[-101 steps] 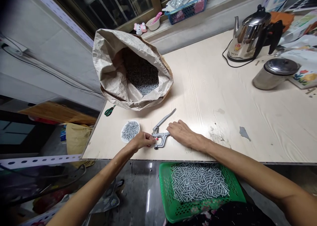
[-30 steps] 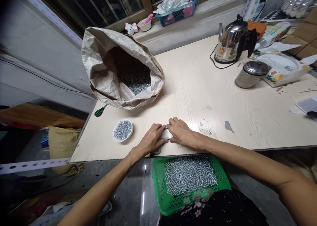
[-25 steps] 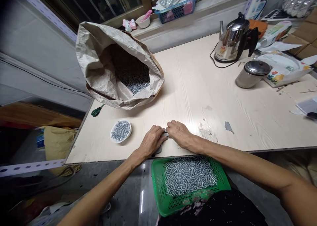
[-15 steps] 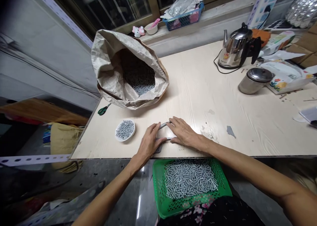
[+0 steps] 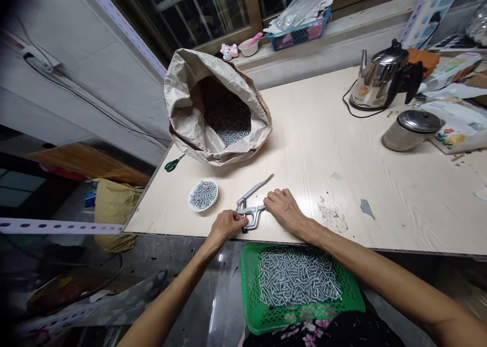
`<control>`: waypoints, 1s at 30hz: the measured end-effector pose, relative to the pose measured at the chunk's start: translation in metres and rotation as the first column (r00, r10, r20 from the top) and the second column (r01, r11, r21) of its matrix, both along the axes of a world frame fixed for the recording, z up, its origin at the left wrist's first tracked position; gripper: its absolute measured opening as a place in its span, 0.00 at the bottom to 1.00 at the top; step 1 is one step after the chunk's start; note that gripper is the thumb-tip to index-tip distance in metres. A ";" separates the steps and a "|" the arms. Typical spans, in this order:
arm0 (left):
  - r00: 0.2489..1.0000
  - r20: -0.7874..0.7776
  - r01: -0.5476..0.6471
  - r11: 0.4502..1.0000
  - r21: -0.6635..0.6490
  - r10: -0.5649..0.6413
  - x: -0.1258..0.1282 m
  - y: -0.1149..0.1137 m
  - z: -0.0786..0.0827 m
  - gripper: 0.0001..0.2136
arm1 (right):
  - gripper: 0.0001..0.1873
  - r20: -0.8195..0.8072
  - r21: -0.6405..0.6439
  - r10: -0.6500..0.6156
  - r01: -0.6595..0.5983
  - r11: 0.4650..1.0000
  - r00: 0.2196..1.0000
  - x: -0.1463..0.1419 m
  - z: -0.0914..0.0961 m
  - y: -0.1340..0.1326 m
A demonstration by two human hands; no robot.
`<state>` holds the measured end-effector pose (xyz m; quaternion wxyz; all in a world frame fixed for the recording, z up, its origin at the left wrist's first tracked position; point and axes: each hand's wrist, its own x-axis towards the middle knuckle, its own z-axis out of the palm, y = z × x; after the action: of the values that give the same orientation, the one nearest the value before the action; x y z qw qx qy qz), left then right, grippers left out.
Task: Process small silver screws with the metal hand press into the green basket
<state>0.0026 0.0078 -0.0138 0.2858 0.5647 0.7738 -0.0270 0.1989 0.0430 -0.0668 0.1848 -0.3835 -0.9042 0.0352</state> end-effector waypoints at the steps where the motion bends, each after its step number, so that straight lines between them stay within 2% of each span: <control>1: 1.000 -0.013 -0.005 1.000 -0.001 0.005 0.000 0.002 0.000 0.10 | 0.05 0.000 0.002 0.001 -0.001 1.000 1.000 -0.001 0.001 0.002; 8: 0.999 -0.053 0.000 0.989 0.149 0.008 -0.009 0.004 0.001 0.09 | 0.07 -0.083 -0.003 0.040 -0.041 0.999 0.996 -0.006 -0.002 0.005; 9: 1.000 -0.010 -0.017 0.992 0.128 0.019 -0.012 0.004 0.000 0.09 | 0.07 -0.093 0.002 0.047 -0.047 0.999 0.995 -0.007 -0.003 0.005; 11: 0.984 0.155 -0.087 0.996 -0.007 0.087 -0.017 0.006 0.000 0.11 | 0.08 -0.106 0.007 0.068 -0.068 0.998 0.992 -0.007 -0.005 0.004; 14: 0.898 0.350 -0.202 0.957 -0.208 0.266 -0.025 0.011 0.000 0.13 | 0.09 -0.114 0.002 0.088 -0.088 0.996 0.990 -0.006 -0.007 0.005; 16: 0.855 0.392 -0.247 0.931 -0.269 0.340 -0.029 0.013 0.002 0.13 | 0.09 -0.122 -0.008 0.088 -0.089 0.996 0.989 -0.006 -0.007 0.006; 18: 0.840 0.401 -0.267 0.922 -0.281 0.366 -0.027 0.010 0.007 0.11 | 0.09 -0.137 -0.019 0.081 -0.084 0.996 0.987 -0.005 -0.007 0.006; 20: 0.849 0.407 -0.279 0.940 -0.198 0.337 -0.017 -0.002 0.015 0.09 | 0.09 -0.151 -0.036 0.078 -0.084 0.996 0.985 -0.005 -0.007 0.007; 22: 0.872 0.421 -0.247 0.967 -0.060 0.248 0.000 -0.023 0.024 0.07 | 0.09 -0.165 -0.060 0.083 -0.094 0.994 0.983 -0.004 -0.006 0.007; 24: 0.883 0.457 -0.131 0.991 0.011 0.111 0.016 -0.045 0.034 0.08 | 0.09 -0.180 -0.082 0.091 -0.107 0.991 0.979 -0.002 -0.006 0.008; 26: 0.890 0.453 0.011 0.997 0.081 -0.047 0.021 -0.059 0.041 0.07 | 0.09 -0.195 -0.092 0.093 -0.113 0.989 0.976 -0.001 -0.006 0.008; 28: 0.922 0.373 0.037 0.984 0.174 -0.101 0.009 -0.058 0.045 0.08 | 0.09 -0.203 -0.097 0.093 -0.115 0.989 0.975 -0.001 -0.007 0.008; 30: 0.979 0.202 -0.062 0.942 0.329 -0.006 -0.019 -0.044 0.047 0.09 | 0.10 -0.208 -0.099 0.095 -0.118 0.988 0.974 -0.001 -0.008 0.008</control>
<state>-0.0161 -0.0366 0.0328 0.2628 0.5936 0.7424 0.1656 0.1982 0.0514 -0.0745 0.2521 -0.3384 -0.8967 0.1338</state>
